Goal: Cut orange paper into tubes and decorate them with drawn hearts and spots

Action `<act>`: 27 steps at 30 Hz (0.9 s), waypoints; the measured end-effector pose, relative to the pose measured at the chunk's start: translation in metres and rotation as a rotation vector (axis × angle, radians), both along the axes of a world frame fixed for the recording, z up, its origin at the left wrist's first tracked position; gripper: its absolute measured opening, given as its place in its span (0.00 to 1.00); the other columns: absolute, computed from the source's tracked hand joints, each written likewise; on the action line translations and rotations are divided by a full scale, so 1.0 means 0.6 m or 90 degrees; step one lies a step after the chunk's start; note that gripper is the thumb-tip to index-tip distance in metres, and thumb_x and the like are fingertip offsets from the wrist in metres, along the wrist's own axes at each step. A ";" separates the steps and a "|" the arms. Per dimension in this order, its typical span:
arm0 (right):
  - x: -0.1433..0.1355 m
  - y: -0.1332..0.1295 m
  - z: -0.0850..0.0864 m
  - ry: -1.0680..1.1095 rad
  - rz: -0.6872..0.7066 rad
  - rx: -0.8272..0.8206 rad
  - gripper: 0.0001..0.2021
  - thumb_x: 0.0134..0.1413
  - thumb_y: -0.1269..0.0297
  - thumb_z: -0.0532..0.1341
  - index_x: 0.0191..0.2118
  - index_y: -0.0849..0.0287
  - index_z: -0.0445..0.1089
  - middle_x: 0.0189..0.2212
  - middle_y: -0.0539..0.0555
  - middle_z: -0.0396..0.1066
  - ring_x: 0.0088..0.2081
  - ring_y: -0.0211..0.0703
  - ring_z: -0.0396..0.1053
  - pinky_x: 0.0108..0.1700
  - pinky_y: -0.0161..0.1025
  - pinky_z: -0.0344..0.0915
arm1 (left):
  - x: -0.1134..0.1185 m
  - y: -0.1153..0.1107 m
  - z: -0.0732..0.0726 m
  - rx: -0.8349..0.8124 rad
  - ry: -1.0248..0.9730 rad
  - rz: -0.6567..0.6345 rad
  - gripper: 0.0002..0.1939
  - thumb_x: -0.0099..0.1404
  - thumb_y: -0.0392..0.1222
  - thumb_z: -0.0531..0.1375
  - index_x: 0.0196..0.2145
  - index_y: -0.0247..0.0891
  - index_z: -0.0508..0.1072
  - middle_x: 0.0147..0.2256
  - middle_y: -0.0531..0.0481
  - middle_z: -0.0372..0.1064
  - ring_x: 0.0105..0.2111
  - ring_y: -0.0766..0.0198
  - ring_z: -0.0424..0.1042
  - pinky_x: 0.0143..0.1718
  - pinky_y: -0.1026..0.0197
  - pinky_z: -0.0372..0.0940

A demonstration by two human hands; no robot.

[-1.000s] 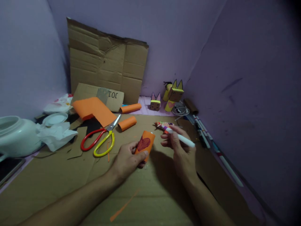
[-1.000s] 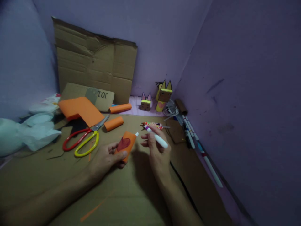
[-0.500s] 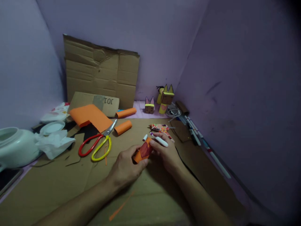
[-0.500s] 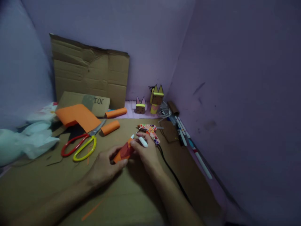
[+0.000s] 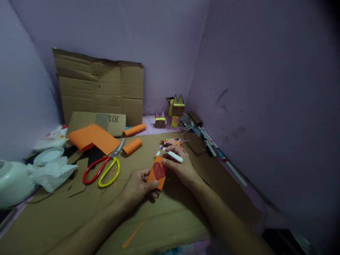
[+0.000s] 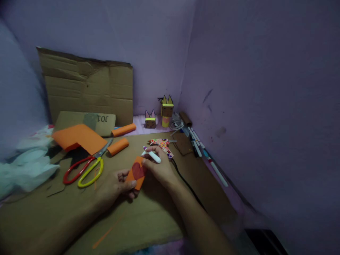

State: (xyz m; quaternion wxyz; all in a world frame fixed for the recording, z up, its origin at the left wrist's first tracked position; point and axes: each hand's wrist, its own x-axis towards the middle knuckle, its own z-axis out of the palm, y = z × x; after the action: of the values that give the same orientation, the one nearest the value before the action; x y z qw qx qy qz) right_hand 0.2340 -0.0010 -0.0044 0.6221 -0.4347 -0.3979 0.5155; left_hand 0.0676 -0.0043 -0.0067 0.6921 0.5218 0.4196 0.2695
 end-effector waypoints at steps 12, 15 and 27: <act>0.011 0.010 0.003 0.095 -0.070 -0.037 0.24 0.33 0.52 0.72 0.36 0.57 0.68 0.26 0.51 0.78 0.25 0.40 0.75 0.29 0.37 0.72 | 0.002 0.012 -0.006 -0.035 -0.079 0.183 0.22 0.41 0.42 0.69 0.33 0.29 0.71 0.20 0.50 0.72 0.18 0.68 0.70 0.22 0.68 0.68; 0.014 0.007 0.006 0.087 -0.162 0.003 0.24 0.39 0.48 0.70 0.39 0.60 0.71 0.22 0.50 0.76 0.21 0.38 0.72 0.25 0.34 0.70 | 0.003 0.017 -0.003 -0.057 -0.091 0.210 0.20 0.40 0.39 0.69 0.32 0.29 0.71 0.21 0.49 0.73 0.19 0.68 0.71 0.22 0.68 0.69; -0.004 -0.030 -0.006 -0.220 -0.180 0.182 0.10 0.54 0.58 0.64 0.30 0.59 0.74 0.17 0.50 0.72 0.19 0.39 0.71 0.21 0.35 0.69 | 0.007 0.020 -0.001 -0.118 -0.079 0.248 0.12 0.44 0.30 0.67 0.30 0.29 0.73 0.22 0.47 0.74 0.18 0.67 0.72 0.19 0.70 0.68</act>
State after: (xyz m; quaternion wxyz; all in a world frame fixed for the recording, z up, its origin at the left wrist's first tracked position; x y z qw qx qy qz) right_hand 0.2318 -0.0193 -0.0082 0.6660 -0.4754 -0.5020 0.2801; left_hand 0.0721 0.0076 -0.0072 0.6964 0.3474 0.4919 0.3904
